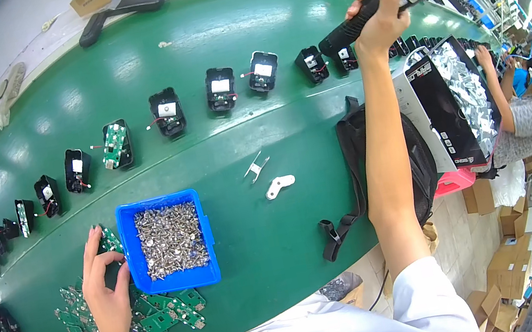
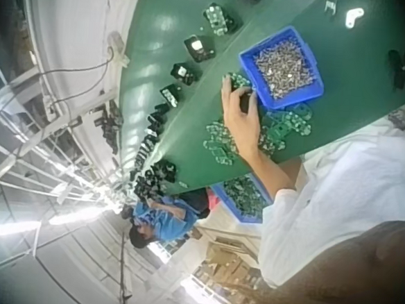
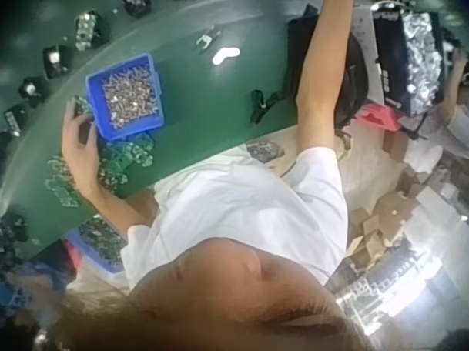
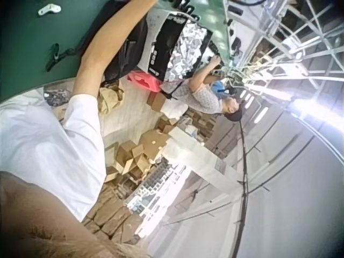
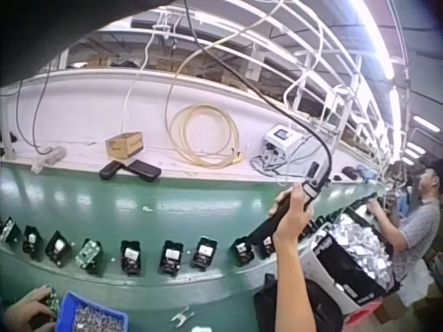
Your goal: Assembling electronic components by placing circuit boards into plastic casings and securing them with an electric screwdriver.
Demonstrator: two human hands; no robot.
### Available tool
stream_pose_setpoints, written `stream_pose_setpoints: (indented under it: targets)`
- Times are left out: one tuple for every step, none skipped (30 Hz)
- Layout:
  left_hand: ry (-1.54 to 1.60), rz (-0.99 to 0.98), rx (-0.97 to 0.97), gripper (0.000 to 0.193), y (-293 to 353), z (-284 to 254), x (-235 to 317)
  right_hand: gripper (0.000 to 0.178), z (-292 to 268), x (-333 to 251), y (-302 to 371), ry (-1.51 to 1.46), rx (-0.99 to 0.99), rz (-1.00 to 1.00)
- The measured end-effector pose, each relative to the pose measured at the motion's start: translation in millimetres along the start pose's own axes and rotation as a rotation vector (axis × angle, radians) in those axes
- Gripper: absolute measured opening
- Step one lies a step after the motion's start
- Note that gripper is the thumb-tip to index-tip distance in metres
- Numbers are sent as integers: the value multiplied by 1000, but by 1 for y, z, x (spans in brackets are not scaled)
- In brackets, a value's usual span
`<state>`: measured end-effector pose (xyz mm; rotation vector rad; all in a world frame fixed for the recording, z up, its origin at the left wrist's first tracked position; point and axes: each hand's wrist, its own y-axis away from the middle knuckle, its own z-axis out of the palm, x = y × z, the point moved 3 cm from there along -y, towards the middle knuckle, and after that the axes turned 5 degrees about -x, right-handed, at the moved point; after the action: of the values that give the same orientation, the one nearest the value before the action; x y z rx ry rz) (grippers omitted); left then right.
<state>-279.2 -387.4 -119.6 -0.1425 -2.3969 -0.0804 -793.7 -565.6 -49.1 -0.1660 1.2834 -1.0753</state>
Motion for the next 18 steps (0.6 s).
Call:
stream_pose_setpoints:
  targets:
    - [-8, 4, 14, 19, -1, 0, 0, 33, -2, 1, 1, -16, -12, -8]
    - [-15, 6, 19, 21, 0, 1, 1, 34, -6, 1, 5, -25, -22, -11]
    - [-22, 8, 24, 23, 0, 2, 1, 35, -10, 1, 9, -35, -31, -13]
    - [-24, -4, 11, 23, 0, 4, 2, 35, -12, 4, 11, -29, -30, 3]
    - [-11, -13, 31, 26, 0, 3, 3, 36, -13, 6, 12, -24, -47, 9]
    - [2, -16, 52, 30, -2, 2, 5, 37, -12, 6, 10, -21, -63, 9]
    - [14, -19, 75, 34, -3, -1, 7, 38, -11, 6, 8, -19, -78, 8]
    - [26, -19, 102, 38, -4, -4, 10, 39, -10, 4, 8, -21, -94, 5]
    - [20, -18, 113, 38, -7, -6, 14, 39, -9, 6, 5, -33, -94, 1]
    - [41, -27, 153, 41, -8, -10, 17, 39, -6, 7, 4, -30, -86, 34]
    - [66, -35, 189, 45, -8, -15, 21, 39, -6, 8, 4, -23, -78, 66]
    - [92, -42, 228, 49, -7, -20, 25, 39, -5, 7, 4, -18, -72, 97]
    - [118, -48, 270, 52, -7, -27, 30, 39, -2, 6, 2, -14, -68, 126]
    - [106, 39, 270, 54, -13, -30, 41, 40, -7, 9, -5, -19, -65, 163]
    - [93, 127, 271, 57, -20, -32, 54, 41, -13, 9, -14, -22, -63, 199]
    - [99, 138, 288, 57, -32, -28, 63, 41, -21, 8, -21, -29, -71, 180]
    - [65, 259, 236, 58, -38, -27, 77, 42, -23, 3, -24, -114, -66, 175]
    - [31, 379, 178, 60, -46, -24, 93, 44, -27, -2, -28, -195, -59, 171]
